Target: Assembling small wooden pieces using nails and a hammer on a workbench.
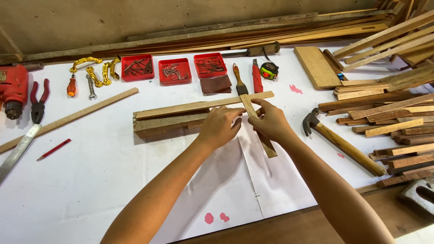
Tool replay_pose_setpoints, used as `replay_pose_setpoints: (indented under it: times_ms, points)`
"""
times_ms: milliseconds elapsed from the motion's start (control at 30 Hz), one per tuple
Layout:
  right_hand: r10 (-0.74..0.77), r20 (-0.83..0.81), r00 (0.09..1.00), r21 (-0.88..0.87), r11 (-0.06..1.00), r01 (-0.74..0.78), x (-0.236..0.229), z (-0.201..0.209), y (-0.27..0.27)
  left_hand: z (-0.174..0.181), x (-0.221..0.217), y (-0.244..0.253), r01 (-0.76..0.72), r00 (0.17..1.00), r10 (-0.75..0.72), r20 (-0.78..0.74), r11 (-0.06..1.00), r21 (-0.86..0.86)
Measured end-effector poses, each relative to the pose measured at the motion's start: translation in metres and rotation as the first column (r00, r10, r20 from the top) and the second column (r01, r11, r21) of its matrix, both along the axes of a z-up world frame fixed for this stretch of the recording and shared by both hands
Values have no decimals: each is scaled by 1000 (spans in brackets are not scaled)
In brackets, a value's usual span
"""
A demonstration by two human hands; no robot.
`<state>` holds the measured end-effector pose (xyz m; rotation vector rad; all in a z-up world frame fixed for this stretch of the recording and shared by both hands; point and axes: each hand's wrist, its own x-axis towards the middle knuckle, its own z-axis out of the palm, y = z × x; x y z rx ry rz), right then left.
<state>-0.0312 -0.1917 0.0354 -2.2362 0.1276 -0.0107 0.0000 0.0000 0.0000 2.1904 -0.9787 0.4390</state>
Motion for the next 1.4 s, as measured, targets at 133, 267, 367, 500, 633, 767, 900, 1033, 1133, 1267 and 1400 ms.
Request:
replay_pose_setpoints:
  times_ms: [133, 267, 367, 500, 633, 767, 900, 1033, 1133, 1267, 1400]
  points:
    - [-15, -78, 997, -41, 999, 11, -1, 0, 9, -10, -1, -4, -4, 1000, 3, 23, 999, 37]
    - [-42, -148, 988, 14, 999, 45, -3, -5, 8, -18, 0, -17, -21, 1000, 23, -11, 993, 117]
    - [-14, -124, 992, 17, 1000, 17, 3, -24, -3, -22, 5, -25, -25, 998, 36, -52, 982, 185]
    - [25, -96, 995, -53, 998, -30, 6, -45, -7, -32, 8, -27, -35, 999, 37, -7, 980, 198]
    - [16, -92, 996, -31, 999, -19, 0, -38, -7, -32, 7, -26, -14, 999, 20, -27, 974, 224]
    - [23, -144, 989, -20, 999, -26, -14, -16, -12, -22, 3, -31, -34, 999, 41, -33, 979, 203]
    - [54, -67, 996, -64, 996, -58, -32, -9, -27, -13, -7, -42, -31, 999, 32, -5, 983, 181]
    - [17, -27, 1000, -69, 997, -19, -56, -3, -45, -3, -24, -61, 25, 998, -34, 53, 987, 157]
    - [-7, 37, 999, -83, 996, 10, -70, -1, -68, 6, -34, -82, 87, 994, -95, 49, 984, 152]
    - [-74, 90, 993, -162, 983, 88, -88, 13, -115, 18, -37, -132, 153, 987, -160, 22, 971, 183]
    - [-160, 127, 979, -201, 962, 183, -111, 34, -169, 32, -40, -197, 214, 974, -224, 38, 961, 178]
